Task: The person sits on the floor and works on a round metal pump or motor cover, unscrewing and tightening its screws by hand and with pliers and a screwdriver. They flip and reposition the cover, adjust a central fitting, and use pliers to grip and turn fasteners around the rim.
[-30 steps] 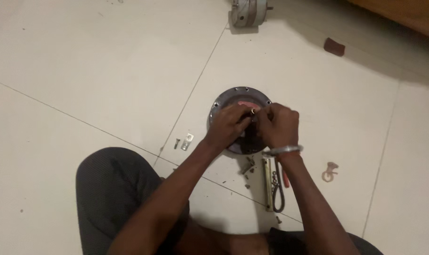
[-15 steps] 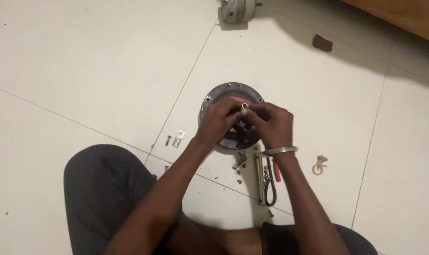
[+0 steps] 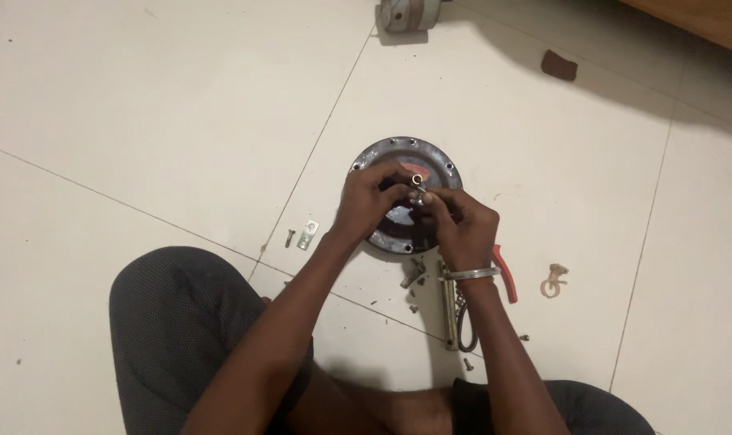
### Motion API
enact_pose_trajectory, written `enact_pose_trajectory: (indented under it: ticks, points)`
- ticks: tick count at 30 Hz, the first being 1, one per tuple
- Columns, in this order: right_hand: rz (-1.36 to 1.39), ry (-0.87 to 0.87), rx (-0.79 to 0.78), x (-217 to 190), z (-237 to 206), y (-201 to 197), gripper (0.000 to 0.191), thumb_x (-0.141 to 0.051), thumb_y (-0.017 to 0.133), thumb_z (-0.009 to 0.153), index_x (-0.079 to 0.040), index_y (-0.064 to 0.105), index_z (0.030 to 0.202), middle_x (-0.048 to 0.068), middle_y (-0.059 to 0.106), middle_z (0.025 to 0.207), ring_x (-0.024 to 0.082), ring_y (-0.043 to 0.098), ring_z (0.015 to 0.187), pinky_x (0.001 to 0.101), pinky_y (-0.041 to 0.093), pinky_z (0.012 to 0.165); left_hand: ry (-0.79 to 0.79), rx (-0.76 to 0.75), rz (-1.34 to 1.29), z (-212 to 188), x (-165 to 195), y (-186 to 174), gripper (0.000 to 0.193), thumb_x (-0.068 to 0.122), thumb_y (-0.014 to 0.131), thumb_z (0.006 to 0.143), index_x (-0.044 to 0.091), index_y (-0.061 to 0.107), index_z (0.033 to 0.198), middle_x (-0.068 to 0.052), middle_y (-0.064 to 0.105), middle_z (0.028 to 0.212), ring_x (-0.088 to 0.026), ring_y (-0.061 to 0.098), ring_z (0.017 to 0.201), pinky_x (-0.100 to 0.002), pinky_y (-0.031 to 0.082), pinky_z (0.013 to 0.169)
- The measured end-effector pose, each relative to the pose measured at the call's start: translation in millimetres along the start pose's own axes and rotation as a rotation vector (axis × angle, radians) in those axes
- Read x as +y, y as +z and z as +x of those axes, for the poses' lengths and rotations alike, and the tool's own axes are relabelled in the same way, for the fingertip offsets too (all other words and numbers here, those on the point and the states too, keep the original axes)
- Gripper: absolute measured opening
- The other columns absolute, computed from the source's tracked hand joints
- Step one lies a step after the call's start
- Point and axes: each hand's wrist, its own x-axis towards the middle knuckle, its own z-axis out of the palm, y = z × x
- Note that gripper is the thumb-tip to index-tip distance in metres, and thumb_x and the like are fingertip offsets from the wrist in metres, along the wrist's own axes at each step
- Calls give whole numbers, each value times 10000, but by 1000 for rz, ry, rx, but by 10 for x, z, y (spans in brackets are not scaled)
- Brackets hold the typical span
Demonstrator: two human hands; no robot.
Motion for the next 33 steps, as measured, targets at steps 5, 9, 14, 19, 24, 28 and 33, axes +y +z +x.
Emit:
enact_pose_trajectory:
  ticks: [5,9,14,19,24,28,33]
  points:
    - [-316,17,-11,-40,72,-105,166,-153,771,839,-31,801,949,82,781,780,137,746,705,293,584,667,-102,-16,-193,-15,2,31,241,24,781,830,20,763,1069,-77,782,1012,-132,748,925,-296,629,825]
    - [-533,67,-47,-51,120,-110,208,-260,755,853,-57,791,879,96,767,766,194,734,661,332,553,631,-80,-37,-119,-28,3,3,270,67,812,832,26,769,1096,-64,782,1030,-121,733,944,-286,611,840]
    - [-617,42,-150,-120,219,-148,263,-292,730,861,-31,748,832,150,719,713,279,720,635,392,550,634,-89,-70,-139,-8,-51,-57,279,65,840,811,11,774,1077,-75,787,1009,-127,729,938,-283,603,850]
    - [-774,-105,-220,-236,322,-165,250,-266,670,953,-37,723,869,173,723,788,370,702,744,474,539,666,-92,-122,-295,11,-71,-81,264,61,810,814,11,775,1071,-71,784,1025,-125,742,952,-282,614,872]
    - [-875,-365,-269,-296,300,-217,224,-241,653,956,-22,655,913,196,699,849,419,671,768,519,524,653,-93,-98,-165,-12,9,-48,259,84,821,835,26,798,1086,-90,800,988,-143,736,904,-277,598,817]
    - [-862,-474,-240,-290,274,-236,214,-224,639,980,-14,613,944,201,677,858,419,661,738,516,524,640,-65,-36,-128,-56,58,41,274,114,811,845,50,785,1111,-74,776,1048,-136,731,953,-273,588,836]
    - [-987,-587,-275,-291,414,-192,201,-187,619,992,-5,567,922,184,638,889,392,661,751,490,525,570,56,23,15,-99,1,138,288,89,768,837,56,746,1122,-69,749,1041,-154,712,897,-277,576,787]
